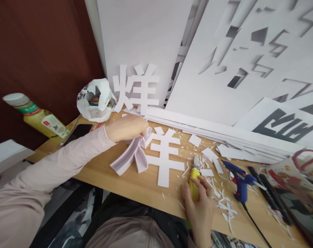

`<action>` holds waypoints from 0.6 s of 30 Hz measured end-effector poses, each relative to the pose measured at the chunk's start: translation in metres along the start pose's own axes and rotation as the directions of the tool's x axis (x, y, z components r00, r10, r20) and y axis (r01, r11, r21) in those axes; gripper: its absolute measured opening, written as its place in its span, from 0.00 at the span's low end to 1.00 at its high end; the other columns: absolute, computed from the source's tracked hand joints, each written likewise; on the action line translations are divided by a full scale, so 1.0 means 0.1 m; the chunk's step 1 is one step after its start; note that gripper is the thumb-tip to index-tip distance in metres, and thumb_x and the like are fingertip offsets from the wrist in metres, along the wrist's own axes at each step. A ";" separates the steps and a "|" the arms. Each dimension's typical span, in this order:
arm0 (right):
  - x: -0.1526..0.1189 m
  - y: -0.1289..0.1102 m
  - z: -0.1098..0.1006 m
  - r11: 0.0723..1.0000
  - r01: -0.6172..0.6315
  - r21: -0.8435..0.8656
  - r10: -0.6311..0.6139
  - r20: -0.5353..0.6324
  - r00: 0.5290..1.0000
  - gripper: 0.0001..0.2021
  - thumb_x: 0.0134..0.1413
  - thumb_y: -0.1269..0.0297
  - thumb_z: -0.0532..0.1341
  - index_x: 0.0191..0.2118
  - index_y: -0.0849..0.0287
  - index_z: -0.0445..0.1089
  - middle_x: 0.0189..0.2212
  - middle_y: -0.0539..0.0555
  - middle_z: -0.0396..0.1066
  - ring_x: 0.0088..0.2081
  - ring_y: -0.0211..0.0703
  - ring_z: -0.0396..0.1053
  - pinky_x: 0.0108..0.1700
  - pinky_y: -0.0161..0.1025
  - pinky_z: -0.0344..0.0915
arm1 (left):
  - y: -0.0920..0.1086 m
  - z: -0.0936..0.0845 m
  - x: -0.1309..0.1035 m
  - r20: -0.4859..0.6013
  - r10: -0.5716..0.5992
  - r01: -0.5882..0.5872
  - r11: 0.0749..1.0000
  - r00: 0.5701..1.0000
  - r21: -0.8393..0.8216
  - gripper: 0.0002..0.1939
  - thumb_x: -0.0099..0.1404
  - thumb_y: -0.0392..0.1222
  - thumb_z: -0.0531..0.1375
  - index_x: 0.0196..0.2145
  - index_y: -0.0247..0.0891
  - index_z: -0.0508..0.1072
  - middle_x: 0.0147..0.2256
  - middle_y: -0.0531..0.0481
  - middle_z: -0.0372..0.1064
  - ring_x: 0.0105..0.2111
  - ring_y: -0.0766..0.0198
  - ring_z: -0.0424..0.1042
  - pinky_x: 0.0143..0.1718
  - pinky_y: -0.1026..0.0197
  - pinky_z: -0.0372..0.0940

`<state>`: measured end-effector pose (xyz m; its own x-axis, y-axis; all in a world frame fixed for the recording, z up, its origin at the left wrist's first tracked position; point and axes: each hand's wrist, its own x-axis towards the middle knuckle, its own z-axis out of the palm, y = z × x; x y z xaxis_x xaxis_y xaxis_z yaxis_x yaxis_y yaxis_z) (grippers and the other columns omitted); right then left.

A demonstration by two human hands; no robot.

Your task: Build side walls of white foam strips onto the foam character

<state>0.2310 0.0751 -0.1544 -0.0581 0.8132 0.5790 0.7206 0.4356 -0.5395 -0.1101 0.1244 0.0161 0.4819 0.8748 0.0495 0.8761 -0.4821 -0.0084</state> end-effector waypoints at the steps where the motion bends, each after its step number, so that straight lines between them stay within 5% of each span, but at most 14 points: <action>1: 0.00 0.00 0.00 1.000 0.000 -0.002 0.000 0.001 1.000 0.19 0.62 0.51 0.60 0.43 0.64 0.76 0.48 0.69 0.69 0.51 0.62 0.70 0.52 0.61 0.66 | 0.00 -0.02 0.01 0.013 -0.003 0.002 0.999 1.000 0.036 0.10 0.59 0.30 0.57 0.21 0.35 0.71 0.25 0.50 0.67 0.26 0.65 0.60 0.27 0.60 0.49; 6: 0.01 -0.01 -0.01 1.000 0.011 0.007 -0.011 0.000 1.000 0.18 0.62 0.52 0.60 0.43 0.64 0.76 0.49 0.69 0.69 0.52 0.62 0.70 0.52 0.59 0.67 | 0.06 0.01 0.08 0.024 -0.036 0.034 0.996 0.999 0.086 0.12 0.58 0.27 0.55 0.19 0.35 0.66 0.24 0.51 0.63 0.25 0.66 0.57 0.25 0.59 0.44; 12: 0.00 0.00 -0.01 1.000 0.008 0.017 -0.009 0.014 1.000 0.17 0.62 0.53 0.60 0.43 0.63 0.76 0.49 0.68 0.69 0.52 0.61 0.70 0.52 0.60 0.67 | 0.05 0.10 0.14 0.010 -0.051 0.051 0.998 0.999 -0.045 0.11 0.57 0.26 0.54 0.19 0.35 0.62 0.22 0.53 0.60 0.23 0.68 0.54 0.24 0.60 0.43; 18: 0.00 -0.02 -0.02 1.000 -0.006 0.005 0.006 0.023 1.000 0.18 0.63 0.53 0.60 0.44 0.64 0.76 0.50 0.70 0.69 0.53 0.62 0.69 0.53 0.60 0.66 | -0.07 0.20 0.13 0.058 0.055 -0.051 0.996 0.997 -0.069 0.13 0.56 0.24 0.54 0.18 0.34 0.66 0.23 0.53 0.65 0.24 0.68 0.57 0.26 0.61 0.47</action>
<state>0.2311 0.0733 -0.1524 -0.0702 0.8245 0.5615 0.7175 0.4328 -0.5458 -0.1100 0.1404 -0.0030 0.5294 0.8483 -0.0088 0.8472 -0.5281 0.0579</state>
